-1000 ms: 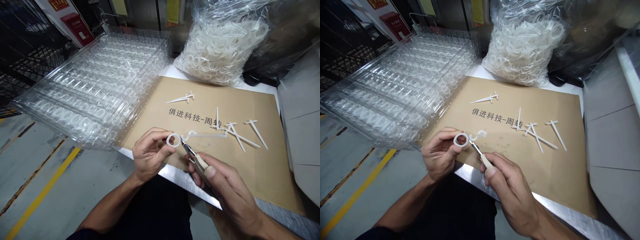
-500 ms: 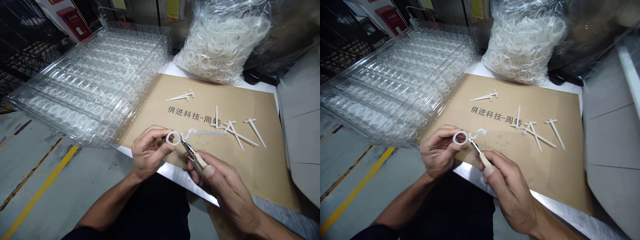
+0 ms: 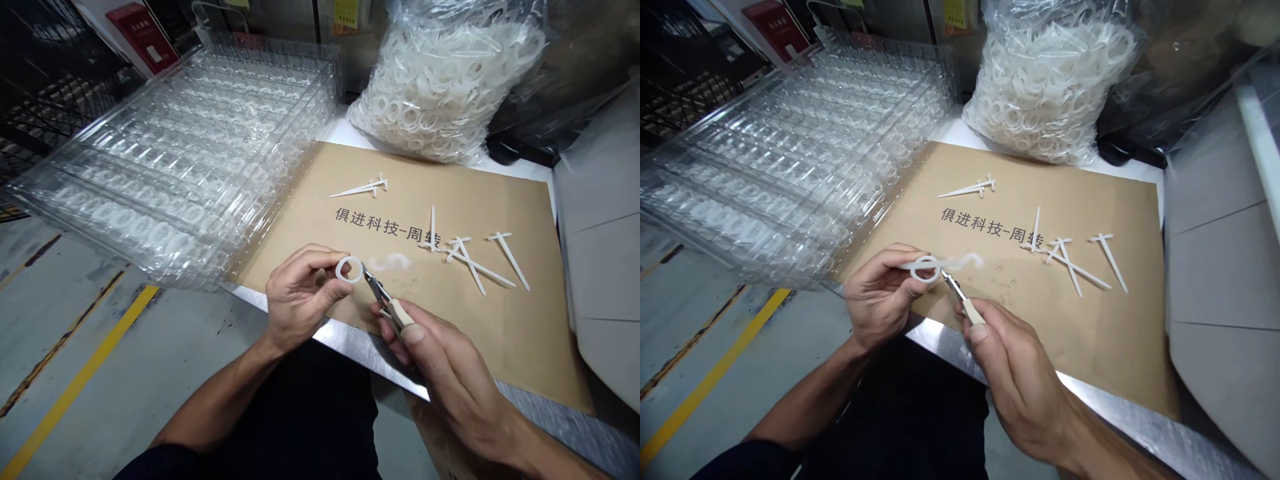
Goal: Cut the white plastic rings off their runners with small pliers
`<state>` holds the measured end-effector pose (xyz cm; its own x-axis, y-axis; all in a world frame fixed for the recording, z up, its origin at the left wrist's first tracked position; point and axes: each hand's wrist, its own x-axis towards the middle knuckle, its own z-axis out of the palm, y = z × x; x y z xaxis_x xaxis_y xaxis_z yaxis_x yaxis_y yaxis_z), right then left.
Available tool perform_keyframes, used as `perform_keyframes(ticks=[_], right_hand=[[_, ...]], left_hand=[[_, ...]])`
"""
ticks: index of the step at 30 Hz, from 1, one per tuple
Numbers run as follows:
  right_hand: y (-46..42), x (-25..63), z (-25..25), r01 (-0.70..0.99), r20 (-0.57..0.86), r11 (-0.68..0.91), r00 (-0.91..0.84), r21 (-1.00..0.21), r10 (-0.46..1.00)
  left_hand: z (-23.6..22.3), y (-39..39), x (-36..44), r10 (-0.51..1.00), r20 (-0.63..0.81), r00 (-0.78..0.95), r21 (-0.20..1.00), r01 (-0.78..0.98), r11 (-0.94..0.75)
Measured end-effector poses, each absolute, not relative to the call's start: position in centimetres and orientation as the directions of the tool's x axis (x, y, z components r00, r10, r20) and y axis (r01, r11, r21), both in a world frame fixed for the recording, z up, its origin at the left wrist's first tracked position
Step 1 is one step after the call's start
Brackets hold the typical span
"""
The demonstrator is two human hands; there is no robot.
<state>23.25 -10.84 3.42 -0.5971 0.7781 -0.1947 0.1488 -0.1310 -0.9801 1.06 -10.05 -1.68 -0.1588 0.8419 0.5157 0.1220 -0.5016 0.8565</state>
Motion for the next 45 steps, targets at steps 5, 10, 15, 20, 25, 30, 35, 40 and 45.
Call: perform_keyframes(ticks=[5, 10, 15, 20, 25, 30, 35, 40, 45], right_hand=[[-10.1, 23.6, 2.4, 0.214, -0.149, -0.036, -0.541, -0.976, 0.827], [-8.6, 24.2, 1.1, 0.469, 0.245, 0.484, -0.483, -0.739, 0.841], [-8.0, 24.1, 0.1, 0.641, 0.318, 0.633, -0.548, -0.434, 0.774], [-8.1, 24.0, -0.6, 0.679, 0.315, 0.667, -0.589, -0.307, 0.744], [-8.1, 24.1, -0.8, 0.677, 0.312, 0.679, -0.605, -0.284, 0.733], [-8.2, 24.0, -0.7, 0.632, 0.313, 0.705, -0.632, -0.322, 0.709], [-8.3, 23.9, 0.1, 0.6, 0.323, 0.735, -0.66, -0.316, 0.678], [-9.1, 23.4, 1.7, 0.39, 0.437, 0.673, -0.539, -0.629, 0.72], [-9.5, 23.1, 2.0, 0.242, 0.354, 0.501, -0.464, -0.831, 0.812]], left_hand=[[-1.6, -10.0, 1.0, 0.844, 0.504, -0.181, 0.863, 0.137, -0.486], [-1.6, -9.9, 1.1, 0.798, 0.563, -0.215, 0.827, 0.129, -0.548], [-1.7, -9.9, 1.1, 0.791, 0.571, -0.219, 0.819, 0.08, -0.568], [-1.8, -10.0, 1.0, 0.807, 0.545, -0.226, 0.832, 0.035, -0.553], [-1.9, -10.1, 1.1, 0.817, 0.526, -0.236, 0.843, 0.019, -0.538], [-1.7, -10.1, 1.1, 0.822, 0.514, -0.244, 0.852, 0.034, -0.523], [-1.6, -10.0, 1.1, 0.819, 0.535, -0.208, 0.842, 0.048, -0.537], [-1.0, -9.9, 0.9, 0.786, 0.617, -0.028, 0.782, 0.136, -0.609], [-0.2, -10.4, 1.9, 0.838, 0.523, 0.158, 0.832, 0.119, -0.542]])
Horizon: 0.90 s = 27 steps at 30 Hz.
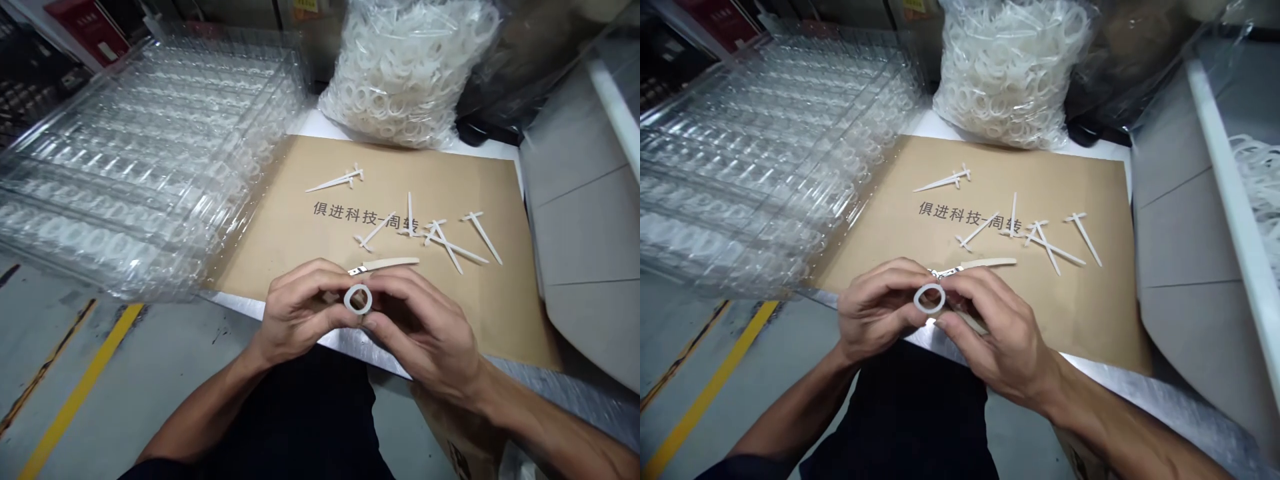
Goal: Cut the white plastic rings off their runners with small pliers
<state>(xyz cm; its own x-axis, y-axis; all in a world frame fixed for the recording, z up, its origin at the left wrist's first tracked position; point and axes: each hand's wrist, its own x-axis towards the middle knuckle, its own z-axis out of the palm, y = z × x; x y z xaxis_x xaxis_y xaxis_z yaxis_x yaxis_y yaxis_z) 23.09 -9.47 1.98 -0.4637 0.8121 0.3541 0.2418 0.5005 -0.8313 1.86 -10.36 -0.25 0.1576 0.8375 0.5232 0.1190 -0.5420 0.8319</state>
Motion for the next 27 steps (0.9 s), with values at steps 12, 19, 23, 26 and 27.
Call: perform_keyframes(ticks=[12, 19, 23, 26, 27], right_hand=[[-9.11, 23.2, 2.24, 0.181, 0.352, 0.447, -0.394, -0.876, 0.849], [-9.11, 23.07, 2.46, 0.176, 0.351, 0.44, -0.381, -0.881, 0.855], [-9.19, 23.03, 2.43, 0.179, 0.35, 0.438, -0.377, -0.881, 0.857], [-9.2, 22.96, 2.33, 0.178, 0.367, 0.454, -0.374, -0.873, 0.852], [-9.19, 22.94, 2.3, 0.177, 0.374, 0.46, -0.372, -0.87, 0.85]], left_hand=[[-0.51, -10.77, 2.67, 0.856, 0.494, 0.155, 0.847, 0.136, -0.514], [-0.58, -10.87, 2.68, 0.868, 0.475, 0.143, 0.858, 0.142, -0.493], [-0.52, -10.91, 2.74, 0.871, 0.469, 0.142, 0.863, 0.134, -0.487], [-0.41, -10.86, 2.84, 0.865, 0.482, 0.136, 0.857, 0.132, -0.498], [-0.38, -10.84, 2.87, 0.862, 0.488, 0.135, 0.853, 0.133, -0.504]])
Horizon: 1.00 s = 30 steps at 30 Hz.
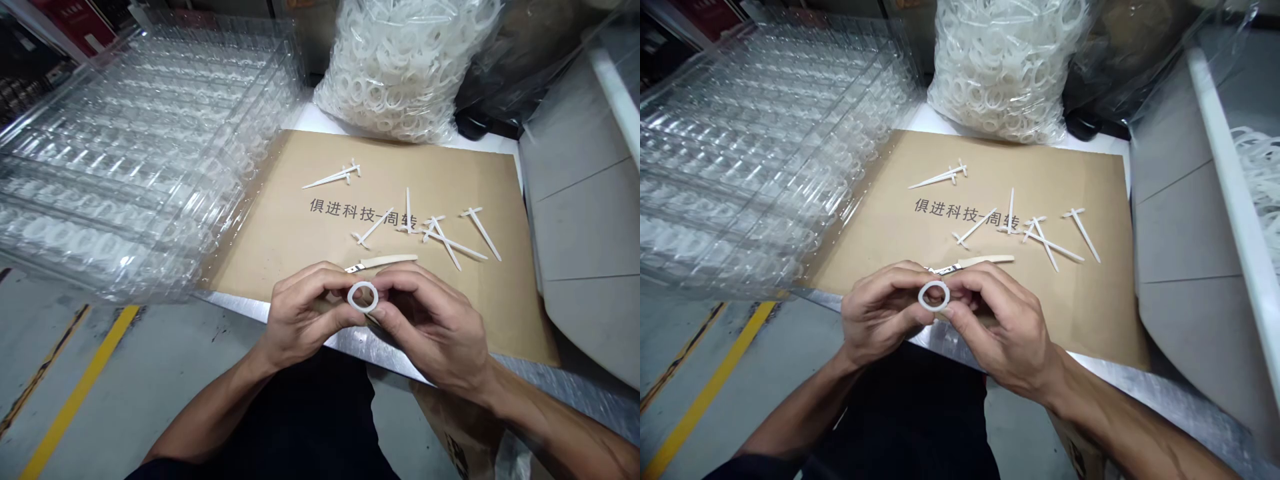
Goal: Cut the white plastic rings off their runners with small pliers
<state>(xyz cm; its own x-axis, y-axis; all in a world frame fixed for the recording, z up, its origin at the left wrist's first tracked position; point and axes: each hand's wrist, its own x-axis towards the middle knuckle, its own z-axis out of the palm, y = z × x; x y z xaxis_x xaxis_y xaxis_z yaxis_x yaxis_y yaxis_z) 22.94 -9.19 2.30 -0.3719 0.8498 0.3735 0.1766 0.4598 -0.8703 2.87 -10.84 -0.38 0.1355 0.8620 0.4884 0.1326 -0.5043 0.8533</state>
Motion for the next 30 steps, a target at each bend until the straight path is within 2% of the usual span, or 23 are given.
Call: perform_keyframes(ticks=[8, 12, 18, 21, 24, 27, 30], right_hand=[[-9.1, 22.94, 2.32, 0.18, 0.38, 0.468, -0.375, -0.865, 0.846], [-9.22, 22.98, 2.23, 0.152, 0.343, 0.419, -0.363, -0.895, 0.866], [-9.34, 22.89, 2.17, 0.069, 0.179, 0.215, -0.344, -0.974, 0.922], [-9.38, 22.79, 2.28, -0.058, 0.04, 0.019, -0.382, -0.998, 0.923], [-9.42, 22.7, 2.43, -0.199, -0.055, -0.152, -0.422, -0.968, 0.905], [-9.37, 22.65, 2.65, -0.259, -0.094, -0.229, -0.446, -0.938, 0.89], [-9.22, 22.67, 2.87, -0.237, -0.133, -0.273, -0.477, -0.932, 0.869]], left_hand=[[-0.63, -10.85, 2.93, 0.864, 0.486, 0.132, 0.855, 0.134, -0.501], [-0.57, -10.98, 2.68, 0.865, 0.474, 0.163, 0.861, 0.118, -0.494], [0.04, -10.81, 2.78, 0.877, 0.465, 0.126, 0.872, 0.11, -0.478], [-0.09, -10.84, 2.98, 0.914, 0.387, 0.123, 0.916, 0.057, -0.396], [-0.57, -11.03, 2.98, 0.936, 0.312, 0.162, 0.95, -0.045, -0.309], [-0.81, -11.09, 2.75, 0.915, 0.347, 0.204, 0.936, -0.018, -0.351], [-0.45, -10.9, 2.55, 0.889, 0.419, 0.187, 0.9, 0.049, -0.434]])
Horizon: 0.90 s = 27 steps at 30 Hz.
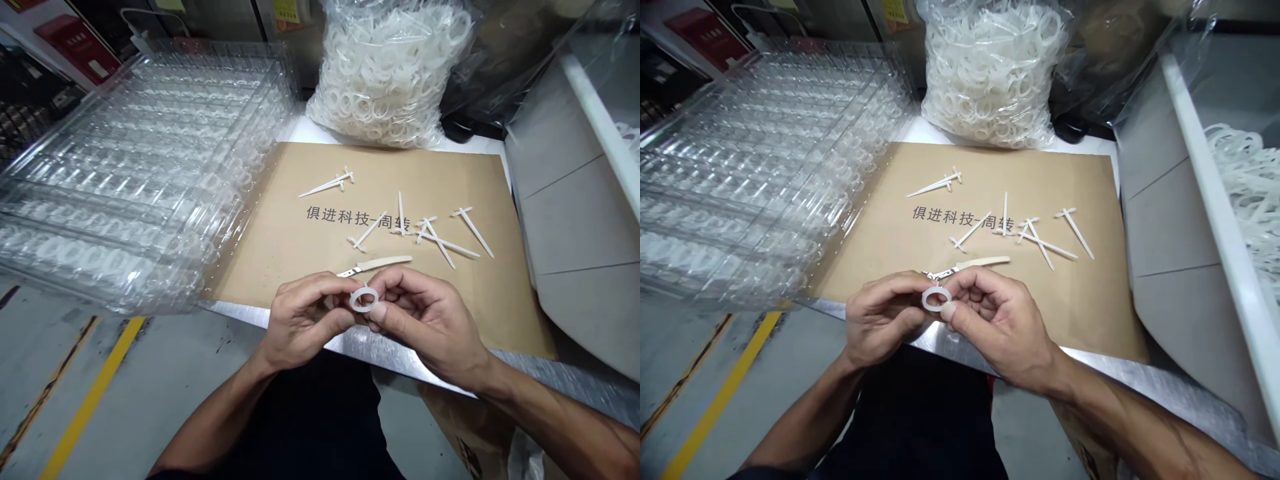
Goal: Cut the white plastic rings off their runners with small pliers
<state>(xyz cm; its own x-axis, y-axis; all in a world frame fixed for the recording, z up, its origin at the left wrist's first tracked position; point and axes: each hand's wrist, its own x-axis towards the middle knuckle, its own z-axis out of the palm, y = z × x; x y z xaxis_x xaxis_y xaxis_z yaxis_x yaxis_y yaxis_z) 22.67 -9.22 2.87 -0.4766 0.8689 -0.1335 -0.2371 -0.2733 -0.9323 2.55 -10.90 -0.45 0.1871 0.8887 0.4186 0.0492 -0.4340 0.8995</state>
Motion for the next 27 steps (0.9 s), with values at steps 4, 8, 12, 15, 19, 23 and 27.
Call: perform_keyframes(ticks=[4, 8, 12, 15, 19, 23, 27], right_hand=[[-9.1, 22.7, 2.9, -0.186, -0.162, -0.291, -0.509, -0.938, 0.846], [-9.1, 22.7, 2.7, -0.24, -0.168, -0.315, -0.485, -0.918, 0.858], [-9.1, 22.7, 2.7, -0.236, -0.155, -0.302, -0.488, -0.924, 0.859], [-9.1, 22.8, 2.8, -0.184, -0.142, -0.253, -0.467, -0.95, 0.873], [-9.2, 22.7, 2.8, -0.15, -0.152, -0.244, -0.457, -0.958, 0.876], [-9.2, 22.7, 2.6, -0.265, -0.181, -0.314, -0.429, -0.912, 0.885], [-9.2, 22.7, 2.5, -0.266, -0.099, -0.231, -0.431, -0.936, 0.897]], left_hand=[[0.2, -10.6, 2.6, 0.886, 0.435, 0.165, 0.891, 0.061, -0.449], [0.1, -10.5, 2.8, 0.895, 0.392, 0.214, 0.913, 0.028, -0.407], [-0.7, -10.8, 2.6, 0.911, 0.338, 0.237, 0.938, -0.003, -0.347], [-1.1, -11.0, 2.4, 0.919, 0.321, 0.227, 0.947, -0.069, -0.314], [-0.7, -11.2, 2.4, 0.911, 0.318, 0.263, 0.948, -0.081, -0.308], [-0.1, -11.2, 2.7, 0.939, 0.29, 0.185, 0.953, -0.145, -0.266], [0.2, -11.2, 2.9, 0.96, 0.228, 0.161, 0.963, -0.183, -0.198]])
